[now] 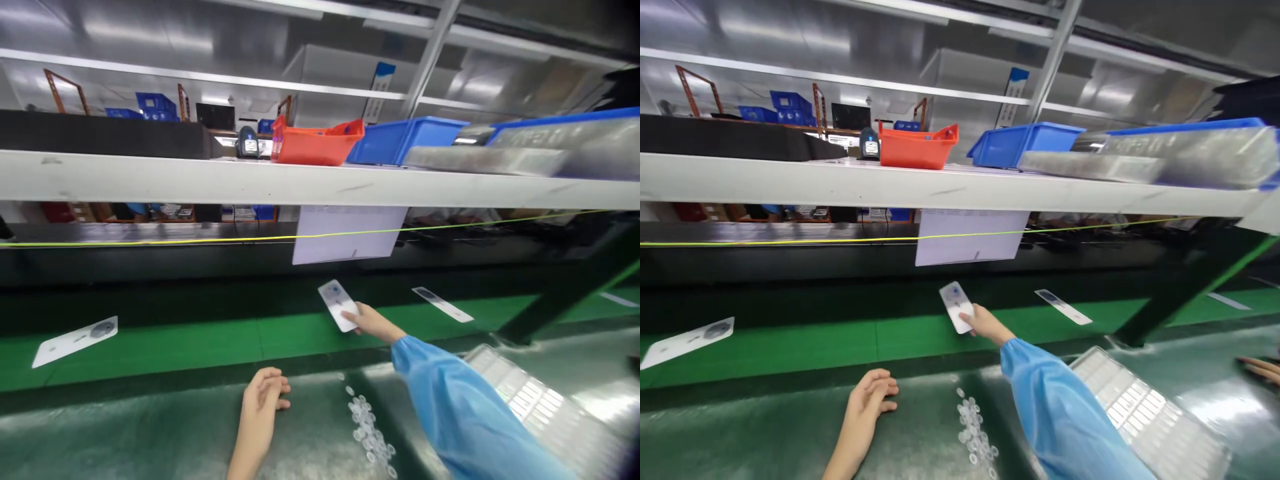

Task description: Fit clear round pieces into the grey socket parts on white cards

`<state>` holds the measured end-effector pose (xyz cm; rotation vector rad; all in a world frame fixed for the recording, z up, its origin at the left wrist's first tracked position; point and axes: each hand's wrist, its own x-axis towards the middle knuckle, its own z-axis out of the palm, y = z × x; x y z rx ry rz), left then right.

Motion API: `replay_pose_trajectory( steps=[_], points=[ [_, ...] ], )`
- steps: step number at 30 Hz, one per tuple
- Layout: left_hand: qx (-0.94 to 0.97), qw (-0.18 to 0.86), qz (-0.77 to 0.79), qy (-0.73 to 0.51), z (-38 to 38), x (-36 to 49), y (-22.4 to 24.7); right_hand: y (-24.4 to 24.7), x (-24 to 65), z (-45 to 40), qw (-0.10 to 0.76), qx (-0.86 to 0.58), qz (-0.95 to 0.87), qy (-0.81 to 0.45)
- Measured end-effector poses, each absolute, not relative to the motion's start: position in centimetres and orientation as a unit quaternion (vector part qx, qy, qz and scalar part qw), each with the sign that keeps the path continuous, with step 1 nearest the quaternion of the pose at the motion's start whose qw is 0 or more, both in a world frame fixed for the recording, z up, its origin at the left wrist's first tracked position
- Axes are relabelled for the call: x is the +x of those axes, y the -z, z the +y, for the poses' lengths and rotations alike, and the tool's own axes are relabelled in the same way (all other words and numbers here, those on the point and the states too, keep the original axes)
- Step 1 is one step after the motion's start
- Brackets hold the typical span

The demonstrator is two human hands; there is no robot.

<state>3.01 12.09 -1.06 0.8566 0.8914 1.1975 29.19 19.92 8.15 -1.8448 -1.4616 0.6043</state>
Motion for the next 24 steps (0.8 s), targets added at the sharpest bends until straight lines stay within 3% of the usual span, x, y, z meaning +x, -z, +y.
replay_pose_trajectory(
  steps=[7,13,24],
  points=[
    [0.261,0.708,0.365,-0.545,11.1,2.7,-0.2,-1.3,17.4,7.8,0.303,-0.477,-0.585,-0.582],
    [0.244,0.755,0.366,-0.487,10.0,2.6,-2.1,-0.1,16.5,4.4,0.296,-0.447,-0.602,-0.592],
    [0.274,0.7,0.453,-0.479,9.8,2.4,-1.7,0.1,16.6,4.9,0.349,-0.431,-0.56,-0.615]
  ],
)
